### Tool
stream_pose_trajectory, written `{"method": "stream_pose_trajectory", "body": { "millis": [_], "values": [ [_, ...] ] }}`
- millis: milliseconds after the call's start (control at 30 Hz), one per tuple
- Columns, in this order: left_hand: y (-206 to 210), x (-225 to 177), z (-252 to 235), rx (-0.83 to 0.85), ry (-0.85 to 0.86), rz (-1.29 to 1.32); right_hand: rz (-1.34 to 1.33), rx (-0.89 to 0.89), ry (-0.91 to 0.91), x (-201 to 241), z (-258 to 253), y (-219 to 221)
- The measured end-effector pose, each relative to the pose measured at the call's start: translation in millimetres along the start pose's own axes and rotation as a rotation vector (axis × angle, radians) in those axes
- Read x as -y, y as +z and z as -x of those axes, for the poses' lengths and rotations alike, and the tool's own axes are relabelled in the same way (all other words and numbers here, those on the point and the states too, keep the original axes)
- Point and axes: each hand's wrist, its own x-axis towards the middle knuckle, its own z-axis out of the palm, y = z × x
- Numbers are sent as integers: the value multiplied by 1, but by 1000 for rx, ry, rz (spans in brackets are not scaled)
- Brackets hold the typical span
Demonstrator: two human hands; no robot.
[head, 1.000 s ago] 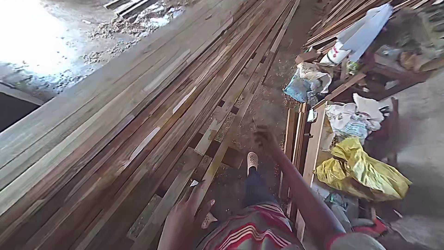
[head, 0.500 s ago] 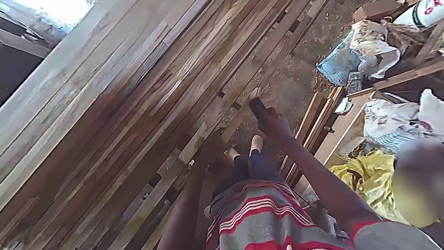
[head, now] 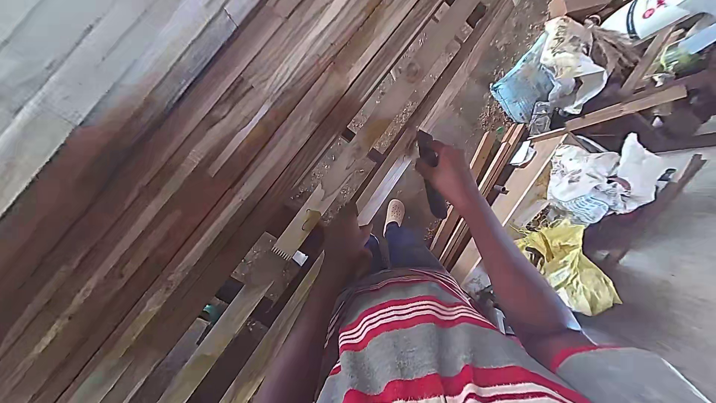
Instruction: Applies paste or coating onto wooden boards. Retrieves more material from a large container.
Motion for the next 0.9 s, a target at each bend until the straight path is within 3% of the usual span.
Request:
{"method": "stream_pose_trajectory", "body": {
  "millis": [100,400,567,733,900],
  "values": [
    [3,0,3,-36,22,3,-10,44,18,11,33,14],
    [5,2,4,-82,73,19,26,184,24,18,62,47],
    [1,2,3,-32,29,18,23,308,-17,11,79,40],
    [20,-7,4,-246,-13,-25,-138,204,-73,-37,48,11],
    [53,-12,-10,-535,-51,-248,-12,150,-79,-49,11,-11]
  ]
}}
